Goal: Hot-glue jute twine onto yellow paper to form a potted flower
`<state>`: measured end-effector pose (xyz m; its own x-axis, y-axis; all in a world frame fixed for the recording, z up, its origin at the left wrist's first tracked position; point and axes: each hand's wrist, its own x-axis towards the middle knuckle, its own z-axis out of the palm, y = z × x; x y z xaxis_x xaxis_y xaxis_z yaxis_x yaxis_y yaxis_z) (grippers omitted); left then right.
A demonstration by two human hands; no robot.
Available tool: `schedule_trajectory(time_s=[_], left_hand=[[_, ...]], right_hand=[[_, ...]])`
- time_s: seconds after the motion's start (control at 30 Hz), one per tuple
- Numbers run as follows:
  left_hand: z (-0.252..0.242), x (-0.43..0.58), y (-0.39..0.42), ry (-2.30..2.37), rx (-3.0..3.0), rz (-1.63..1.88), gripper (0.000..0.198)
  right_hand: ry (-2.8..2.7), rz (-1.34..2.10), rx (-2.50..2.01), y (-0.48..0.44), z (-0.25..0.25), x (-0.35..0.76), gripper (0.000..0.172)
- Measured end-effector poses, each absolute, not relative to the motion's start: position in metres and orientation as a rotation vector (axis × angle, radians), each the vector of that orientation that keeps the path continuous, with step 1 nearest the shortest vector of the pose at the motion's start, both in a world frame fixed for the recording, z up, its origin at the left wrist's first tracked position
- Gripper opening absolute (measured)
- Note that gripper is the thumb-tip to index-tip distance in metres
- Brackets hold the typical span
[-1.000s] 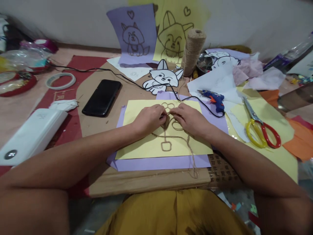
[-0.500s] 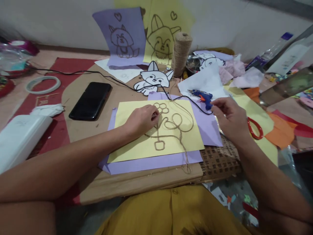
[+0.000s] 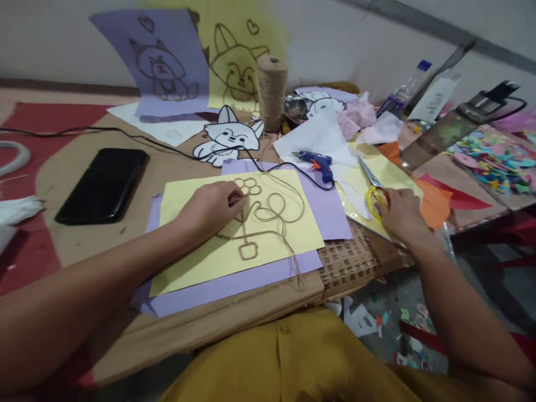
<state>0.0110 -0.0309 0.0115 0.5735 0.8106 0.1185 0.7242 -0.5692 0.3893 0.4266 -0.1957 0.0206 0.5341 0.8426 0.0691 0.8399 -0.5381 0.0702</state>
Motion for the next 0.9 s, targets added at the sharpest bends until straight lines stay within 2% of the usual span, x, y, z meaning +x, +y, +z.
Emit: schedule_trajectory(time_s=[0.17,0.37,0.47,0.63,0.73,0.9], left_hand=[[0.012,0.012,-0.032,1.239,2.508,0.421,0.02],[0.009,0.013,-0.033,1.26,2.466,0.462,0.022],[0.009,0.014,-0.033,1.268,2.46,0.448,0.022],[0.008,0.013,-0.033,1.278,2.468,0.456,0.021],[0.008,0.013,-0.034,1.287,2.481,0.459,0.02],[0.006,0.013,-0.033,1.267,2.501,0.456,0.02]], right_hand=[[1.326,-0.087,2.715,-0.187,0.031,0.434,0.061],[1.296,-0.039,2.83,-0.209,0.033,0.44,0.061],[1.483,0.096,2.811,-0.221,0.034,0.436,0.057],[1.943,0.219,2.653,-0.22,0.044,0.411,0.071],[1.947,0.13,2.632,-0.21,0.045,0.401,0.066],[1.582,0.036,2.715,-0.193,0.031,0.421,0.058]])
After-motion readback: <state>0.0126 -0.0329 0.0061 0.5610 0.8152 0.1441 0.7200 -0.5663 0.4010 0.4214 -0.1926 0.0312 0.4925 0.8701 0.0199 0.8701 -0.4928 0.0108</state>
